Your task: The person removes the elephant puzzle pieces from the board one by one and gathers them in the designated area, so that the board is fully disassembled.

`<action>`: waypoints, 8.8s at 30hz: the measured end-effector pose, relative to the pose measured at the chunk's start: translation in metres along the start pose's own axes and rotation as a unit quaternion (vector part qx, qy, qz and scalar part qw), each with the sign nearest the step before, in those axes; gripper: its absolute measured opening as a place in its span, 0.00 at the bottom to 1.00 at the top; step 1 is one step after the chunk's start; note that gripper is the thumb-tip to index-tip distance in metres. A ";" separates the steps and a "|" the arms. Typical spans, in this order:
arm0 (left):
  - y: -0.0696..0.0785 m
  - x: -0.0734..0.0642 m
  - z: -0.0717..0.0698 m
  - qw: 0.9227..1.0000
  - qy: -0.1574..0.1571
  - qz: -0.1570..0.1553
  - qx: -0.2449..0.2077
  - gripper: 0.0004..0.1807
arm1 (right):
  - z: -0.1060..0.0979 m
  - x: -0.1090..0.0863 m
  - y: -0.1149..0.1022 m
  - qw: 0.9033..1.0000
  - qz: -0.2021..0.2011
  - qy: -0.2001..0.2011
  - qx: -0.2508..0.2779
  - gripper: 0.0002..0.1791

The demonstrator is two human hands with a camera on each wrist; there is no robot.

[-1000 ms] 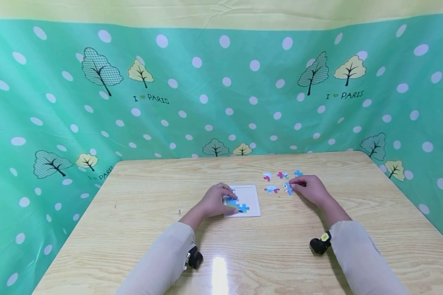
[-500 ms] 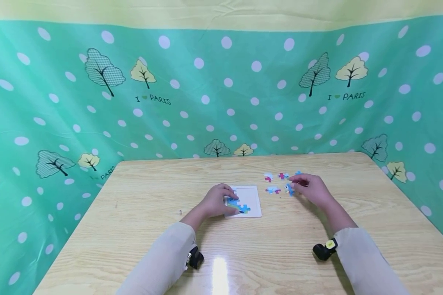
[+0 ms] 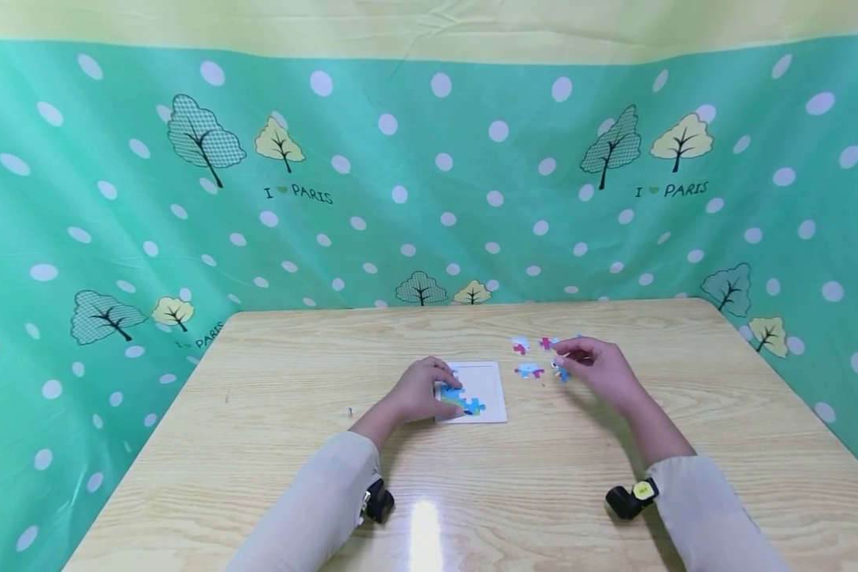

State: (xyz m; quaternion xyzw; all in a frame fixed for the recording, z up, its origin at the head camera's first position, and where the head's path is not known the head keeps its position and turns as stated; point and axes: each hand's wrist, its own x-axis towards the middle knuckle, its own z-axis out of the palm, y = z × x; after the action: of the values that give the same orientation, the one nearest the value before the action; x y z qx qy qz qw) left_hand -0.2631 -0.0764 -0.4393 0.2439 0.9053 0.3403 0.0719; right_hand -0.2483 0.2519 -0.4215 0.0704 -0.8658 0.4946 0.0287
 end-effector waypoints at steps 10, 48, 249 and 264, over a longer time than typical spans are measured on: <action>0.000 0.000 -0.001 1.000 0.001 0.010 0.004 0.19 | 0.009 -0.005 -0.012 1.000 -0.014 -0.018 0.020 0.16; 0.002 -0.002 0.000 1.000 0.001 0.002 -0.009 0.19 | 0.029 -0.006 -0.052 0.984 -0.085 -0.156 -0.007 0.24; -0.003 -0.005 -0.009 0.998 -0.043 -0.003 -0.039 0.07 | -0.024 -0.028 0.005 0.997 0.019 -0.048 0.064 0.14; -0.005 -0.004 -0.009 0.999 -0.038 -0.004 -0.037 0.07 | -0.039 -0.020 0.026 0.996 0.044 -0.020 0.073 0.17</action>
State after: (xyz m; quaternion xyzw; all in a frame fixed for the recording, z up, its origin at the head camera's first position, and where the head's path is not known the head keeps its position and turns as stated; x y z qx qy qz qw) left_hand -0.2642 -0.0866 -0.4357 0.2501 0.8899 0.3632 0.1170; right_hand -0.2329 0.3010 -0.4262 0.0436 -0.8299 0.5560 -0.0157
